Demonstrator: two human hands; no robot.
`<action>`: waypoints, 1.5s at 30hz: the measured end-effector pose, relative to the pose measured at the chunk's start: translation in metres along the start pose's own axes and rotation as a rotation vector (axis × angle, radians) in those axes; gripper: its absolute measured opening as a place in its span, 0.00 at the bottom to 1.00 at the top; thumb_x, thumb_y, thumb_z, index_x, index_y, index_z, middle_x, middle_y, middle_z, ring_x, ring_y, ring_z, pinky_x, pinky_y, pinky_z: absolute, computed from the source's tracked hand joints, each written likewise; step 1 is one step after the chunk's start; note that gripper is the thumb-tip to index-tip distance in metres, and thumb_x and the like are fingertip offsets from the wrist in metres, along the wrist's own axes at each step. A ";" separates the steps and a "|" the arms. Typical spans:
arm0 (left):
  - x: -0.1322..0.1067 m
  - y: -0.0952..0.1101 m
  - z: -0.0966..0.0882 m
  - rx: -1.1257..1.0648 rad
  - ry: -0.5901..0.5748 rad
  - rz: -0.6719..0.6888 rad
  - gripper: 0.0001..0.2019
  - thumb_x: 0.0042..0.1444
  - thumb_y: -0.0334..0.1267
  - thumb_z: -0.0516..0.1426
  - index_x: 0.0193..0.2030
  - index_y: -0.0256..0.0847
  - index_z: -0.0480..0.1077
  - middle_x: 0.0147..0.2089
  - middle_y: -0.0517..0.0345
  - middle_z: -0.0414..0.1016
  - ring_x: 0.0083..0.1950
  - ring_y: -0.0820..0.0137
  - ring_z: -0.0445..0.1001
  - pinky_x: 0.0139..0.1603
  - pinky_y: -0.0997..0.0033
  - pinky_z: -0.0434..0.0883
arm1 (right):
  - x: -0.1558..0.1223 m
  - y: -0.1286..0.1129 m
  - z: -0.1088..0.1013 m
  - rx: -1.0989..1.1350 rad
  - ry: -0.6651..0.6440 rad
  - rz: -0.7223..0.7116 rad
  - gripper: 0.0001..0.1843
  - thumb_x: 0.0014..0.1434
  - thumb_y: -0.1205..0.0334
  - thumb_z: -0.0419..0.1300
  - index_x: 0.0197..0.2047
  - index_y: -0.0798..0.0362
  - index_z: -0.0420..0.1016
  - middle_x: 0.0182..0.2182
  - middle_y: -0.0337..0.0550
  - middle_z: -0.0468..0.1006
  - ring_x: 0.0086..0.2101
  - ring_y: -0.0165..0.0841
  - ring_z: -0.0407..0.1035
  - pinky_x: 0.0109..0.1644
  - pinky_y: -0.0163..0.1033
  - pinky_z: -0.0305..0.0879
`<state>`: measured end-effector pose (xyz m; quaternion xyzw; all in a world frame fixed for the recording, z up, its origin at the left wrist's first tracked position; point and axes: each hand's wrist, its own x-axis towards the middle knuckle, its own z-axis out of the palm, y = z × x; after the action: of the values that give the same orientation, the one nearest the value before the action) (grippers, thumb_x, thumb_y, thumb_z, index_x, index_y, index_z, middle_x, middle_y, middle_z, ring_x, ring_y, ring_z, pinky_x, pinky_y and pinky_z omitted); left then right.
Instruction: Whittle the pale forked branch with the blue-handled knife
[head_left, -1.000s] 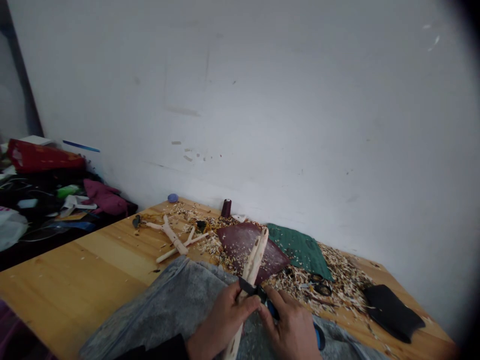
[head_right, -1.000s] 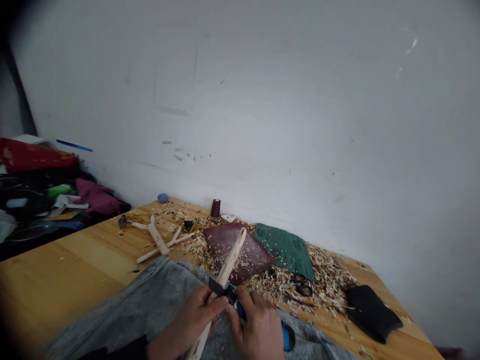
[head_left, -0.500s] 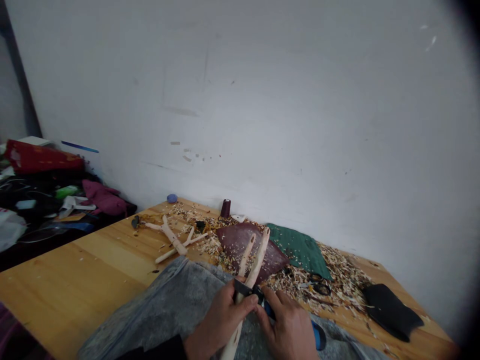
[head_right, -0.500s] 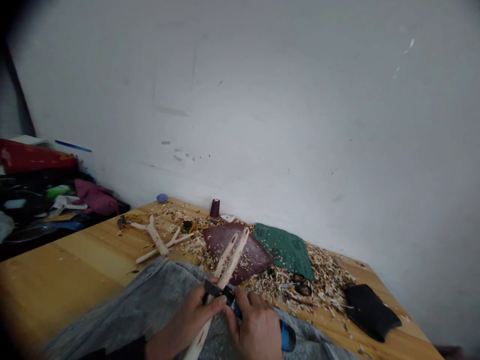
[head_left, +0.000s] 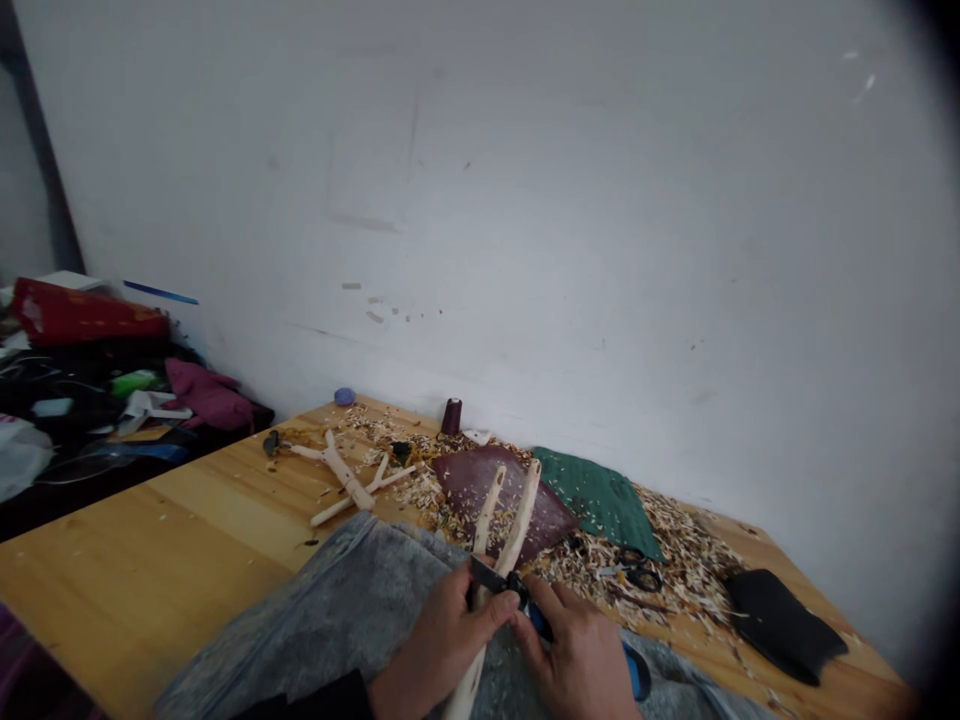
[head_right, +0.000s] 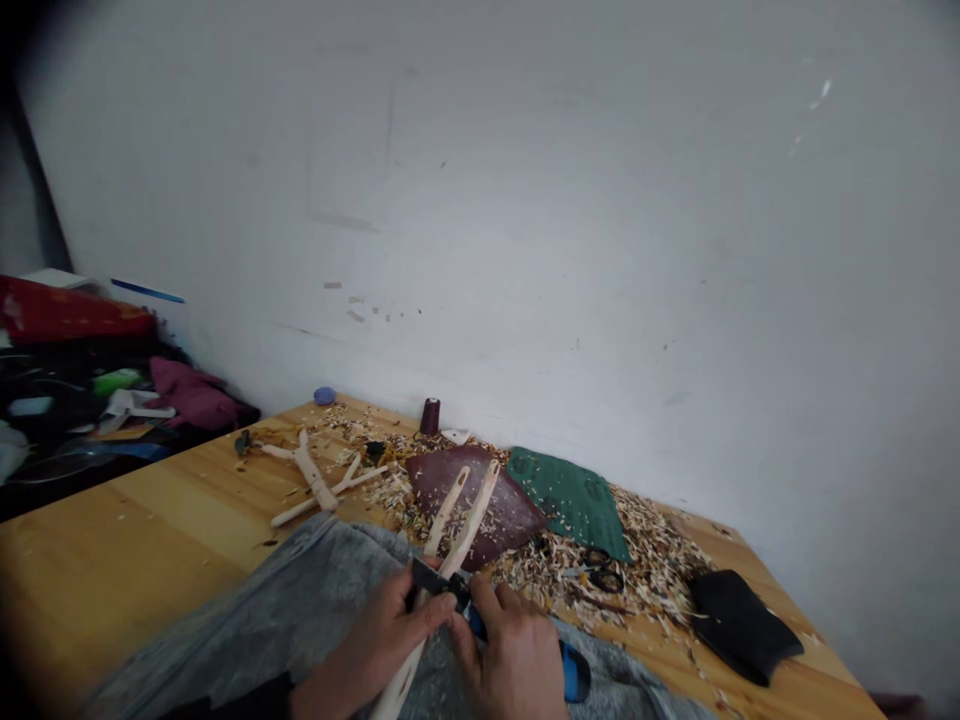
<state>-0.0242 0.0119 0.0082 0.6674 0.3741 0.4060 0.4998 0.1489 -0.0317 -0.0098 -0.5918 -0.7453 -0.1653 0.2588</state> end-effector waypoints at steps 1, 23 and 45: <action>0.000 0.000 0.000 -0.009 0.002 -0.003 0.14 0.54 0.45 0.58 0.44 0.39 0.72 0.41 0.55 0.78 0.44 0.63 0.73 0.46 0.68 0.67 | 0.000 0.000 0.000 -0.001 0.000 0.003 0.21 0.65 0.46 0.47 0.45 0.49 0.74 0.28 0.43 0.77 0.27 0.33 0.73 0.30 0.33 0.64; 0.002 0.001 0.001 -0.026 -0.022 -0.043 0.12 0.52 0.44 0.58 0.39 0.38 0.71 0.35 0.59 0.75 0.37 0.68 0.70 0.37 0.72 0.64 | 0.000 0.001 0.000 0.011 -0.003 -0.011 0.23 0.66 0.45 0.46 0.46 0.50 0.74 0.29 0.44 0.78 0.27 0.33 0.74 0.30 0.32 0.65; 0.003 0.002 -0.001 0.002 0.025 -0.051 0.11 0.49 0.44 0.60 0.32 0.37 0.72 0.26 0.62 0.70 0.29 0.71 0.65 0.31 0.73 0.61 | -0.001 -0.001 0.001 -0.002 -0.037 0.030 0.21 0.65 0.45 0.47 0.46 0.49 0.73 0.29 0.43 0.78 0.29 0.35 0.74 0.31 0.34 0.65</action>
<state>-0.0238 0.0143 0.0107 0.6529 0.3975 0.4011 0.5047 0.1476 -0.0325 -0.0111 -0.6062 -0.7408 -0.1513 0.2468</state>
